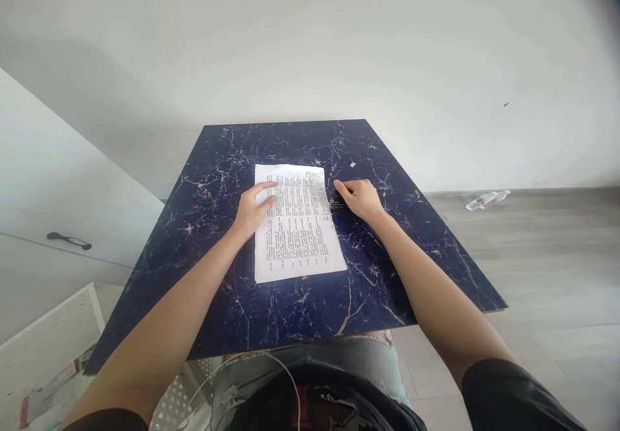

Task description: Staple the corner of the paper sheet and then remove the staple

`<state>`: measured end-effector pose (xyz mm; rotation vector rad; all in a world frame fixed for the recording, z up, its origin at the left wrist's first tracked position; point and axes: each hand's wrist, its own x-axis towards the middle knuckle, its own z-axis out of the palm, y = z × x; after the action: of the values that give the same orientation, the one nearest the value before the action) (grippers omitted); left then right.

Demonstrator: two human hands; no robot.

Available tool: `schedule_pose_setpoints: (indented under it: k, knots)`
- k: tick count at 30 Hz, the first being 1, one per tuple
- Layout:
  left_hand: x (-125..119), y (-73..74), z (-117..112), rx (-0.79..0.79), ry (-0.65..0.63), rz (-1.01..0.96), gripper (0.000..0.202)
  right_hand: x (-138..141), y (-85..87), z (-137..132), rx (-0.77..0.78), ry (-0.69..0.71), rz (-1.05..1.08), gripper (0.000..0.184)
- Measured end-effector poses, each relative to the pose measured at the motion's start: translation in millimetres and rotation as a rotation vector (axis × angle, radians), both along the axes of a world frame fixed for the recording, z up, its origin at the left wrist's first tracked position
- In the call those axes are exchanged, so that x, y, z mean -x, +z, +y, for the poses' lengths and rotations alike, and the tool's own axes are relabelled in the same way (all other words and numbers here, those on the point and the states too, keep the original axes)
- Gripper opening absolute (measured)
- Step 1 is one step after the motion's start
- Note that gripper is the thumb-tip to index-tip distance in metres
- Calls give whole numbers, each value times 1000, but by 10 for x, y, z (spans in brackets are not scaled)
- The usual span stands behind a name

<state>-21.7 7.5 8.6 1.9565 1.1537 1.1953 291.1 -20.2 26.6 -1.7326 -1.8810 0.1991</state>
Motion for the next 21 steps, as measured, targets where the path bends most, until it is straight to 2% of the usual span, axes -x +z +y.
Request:
schedule_pose_setpoints:
  k: [9,21]
  knots:
    - [-6,5,-6,15,0,-8,32,94,8,-32,9,27,-12,62]
    - [-8,-4,-6,19,5,7,32,139,-43,-28,19,-53,-97,63]
